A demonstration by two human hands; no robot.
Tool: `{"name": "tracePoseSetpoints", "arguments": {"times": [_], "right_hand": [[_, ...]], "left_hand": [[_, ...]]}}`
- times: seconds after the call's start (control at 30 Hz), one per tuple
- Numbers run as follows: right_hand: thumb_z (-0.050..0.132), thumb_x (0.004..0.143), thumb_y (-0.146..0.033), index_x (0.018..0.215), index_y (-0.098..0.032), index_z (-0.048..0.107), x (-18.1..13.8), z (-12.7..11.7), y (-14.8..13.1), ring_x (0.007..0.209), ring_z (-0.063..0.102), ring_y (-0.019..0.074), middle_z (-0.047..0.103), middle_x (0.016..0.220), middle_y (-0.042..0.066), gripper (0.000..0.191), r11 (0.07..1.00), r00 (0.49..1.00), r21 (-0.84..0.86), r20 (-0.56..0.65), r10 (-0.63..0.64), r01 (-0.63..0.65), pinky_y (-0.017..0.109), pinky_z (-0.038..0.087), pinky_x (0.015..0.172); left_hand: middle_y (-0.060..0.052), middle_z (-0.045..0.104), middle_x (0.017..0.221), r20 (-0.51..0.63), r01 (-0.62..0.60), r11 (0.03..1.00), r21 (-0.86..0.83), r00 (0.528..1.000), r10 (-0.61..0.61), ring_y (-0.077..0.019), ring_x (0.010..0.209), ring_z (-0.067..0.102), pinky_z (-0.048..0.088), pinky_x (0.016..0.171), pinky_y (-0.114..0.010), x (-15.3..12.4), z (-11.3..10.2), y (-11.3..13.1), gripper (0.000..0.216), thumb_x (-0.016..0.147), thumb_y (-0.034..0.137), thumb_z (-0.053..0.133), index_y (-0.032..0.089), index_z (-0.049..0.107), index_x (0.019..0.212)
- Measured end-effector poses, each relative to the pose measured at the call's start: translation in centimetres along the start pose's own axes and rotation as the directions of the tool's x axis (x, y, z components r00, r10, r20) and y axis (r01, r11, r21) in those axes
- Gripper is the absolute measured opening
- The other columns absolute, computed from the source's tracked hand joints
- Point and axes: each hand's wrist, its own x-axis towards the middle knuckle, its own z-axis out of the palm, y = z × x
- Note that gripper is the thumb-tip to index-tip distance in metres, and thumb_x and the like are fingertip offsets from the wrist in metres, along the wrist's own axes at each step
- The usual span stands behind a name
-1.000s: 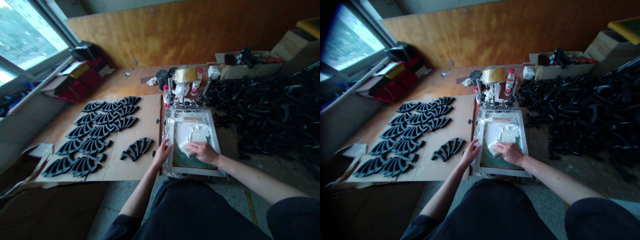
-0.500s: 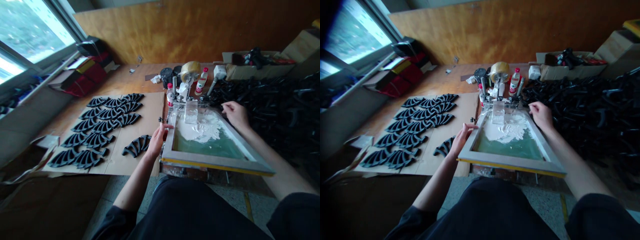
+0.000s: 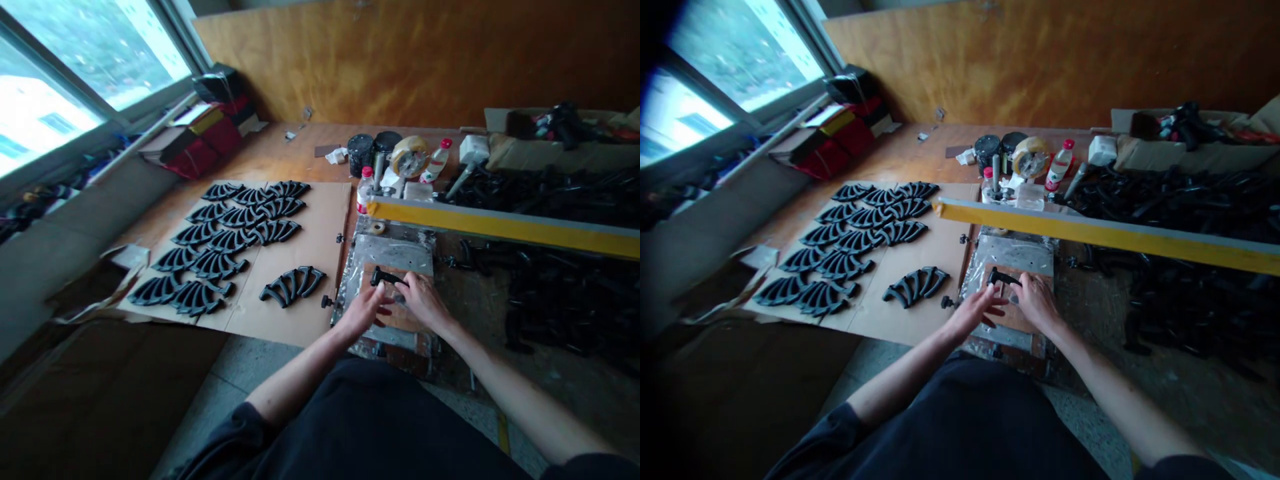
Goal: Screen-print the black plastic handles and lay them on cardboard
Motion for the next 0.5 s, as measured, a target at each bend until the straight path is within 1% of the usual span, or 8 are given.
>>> {"name": "tracePoseSetpoints", "arguments": {"times": [0.03,0.07,0.13,0.2,0.27,0.33,0.4,0.5], "right_hand": [[0.043,0.097,-0.03,0.087,-0.019,0.055,0.1,-0.1,-1.9,0.089,0.057,0.0272,0.063,0.085,0.012,0.019,0.997,0.997,0.025,-0.027,-0.067,0.067,0.037,0.044,0.08],[0.041,0.098,-0.03,0.087,-0.019,0.055,0.2,0.0,-4.0,0.091,0.056,0.0282,0.063,0.087,0.012,0.02,0.988,0.988,0.047,-0.048,-0.148,0.15,0.039,0.043,0.082],[0.04,0.098,-0.028,0.091,-0.019,0.057,0.6,0.7,-8.3,0.095,0.054,0.0291,0.063,0.092,0.013,0.02,0.945,0.951,0.105,-0.049,-0.306,0.309,0.042,0.042,0.087],[0.043,0.098,-0.029,0.097,-0.019,0.06,1.4,1.9,-12.1,0.097,0.053,0.0281,0.063,0.097,0.012,0.02,0.89,0.906,0.186,-0.009,-0.423,0.417,0.042,0.043,0.089],[0.048,0.097,-0.033,0.106,-0.02,0.062,3.1,3.5,-14.7,0.101,0.053,0.0269,0.064,0.103,0.011,0.022,0.849,0.87,0.248,0.048,-0.491,0.466,0.04,0.044,0.09],[0.05,0.096,-0.035,0.114,-0.02,0.062,5.3,5.3,-16.3,0.105,0.053,0.026,0.065,0.106,0.011,0.026,0.847,0.856,0.253,0.114,-0.505,0.467,0.039,0.044,0.092],[0.049,0.096,-0.035,0.12,-0.019,0.061,7.6,7.2,-17.3,0.108,0.053,0.026,0.066,0.109,0.011,0.03,0.88,0.86,0.208,0.209,-0.466,0.427,0.038,0.043,0.094],[0.05,0.096,-0.039,0.124,-0.019,0.061,10.2,9.9,-19.0,0.112,0.054,0.0277,0.067,0.111,0.014,0.036,0.935,0.851,0.114,0.39,-0.352,0.335,0.039,0.043,0.093]], "left_hand": [[-0.016,0.068,0.107,-0.012,0.049,0.998,-0.046,0.999,-0.05,-0.0227,0.087,0.067,0.052,0.058,-0.026,-0.3,-0.3,-1.6,0.063,0.084,0.072,0.045,0.015,0.058,0.11],[-0.015,0.068,0.107,-0.081,0.052,0.993,-0.105,0.995,-0.061,-0.0222,0.088,0.066,0.053,0.06,-0.027,-0.6,-0.8,-2.9,0.062,0.084,0.072,0.044,0.016,0.058,0.106],[-0.012,0.067,0.099,-0.294,-0.013,0.983,-0.185,0.955,-0.043,-0.0193,0.084,0.066,0.053,0.061,-0.026,-1.0,-3.1,-4.6,0.059,0.083,0.072,0.045,0.016,0.055,0.096],[-0.009,0.067,0.092,-0.485,-0.044,0.986,-0.162,0.873,-0.041,-0.0167,0.075,0.065,0.051,0.057,-0.024,-1.5,-7.0,-5.8,0.056,0.082,0.071,0.046,0.017,0.053,0.092],[-0.009,0.069,0.092,-0.618,-0.002,0.996,-0.093,0.784,-0.056,-0.0153,0.069,0.066,0.048,0.053,-0.022,-2.5,-12.0,-7.1,0.055,0.085,0.069,0.043,0.017,0.051,0.099],[-0.01,0.071,0.091,-0.711,0.139,0.99,-0.011,0.695,-0.106,-0.015,0.066,0.068,0.046,0.052,-0.022,-3.6,-17.1,-8.7,0.054,0.091,0.066,0.033,0.017,0.049,0.107],[-0.012,0.073,0.086,-0.761,0.36,0.927,0.103,0.629,-0.16,-0.0169,0.065,0.069,0.047,0.053,-0.024,-4.4,-21.1,-10.5,0.055,0.095,0.06,0.02,0.015,0.051,0.106],[-0.016,0.072,0.074,-0.789,0.577,0.779,0.247,0.587,-0.185,-0.0242,0.07,0.071,0.051,0.061,-0.032,-4.5,-24.6,-12.1,0.062,0.095,0.057,0.016,0.014,0.06,0.089]]}}
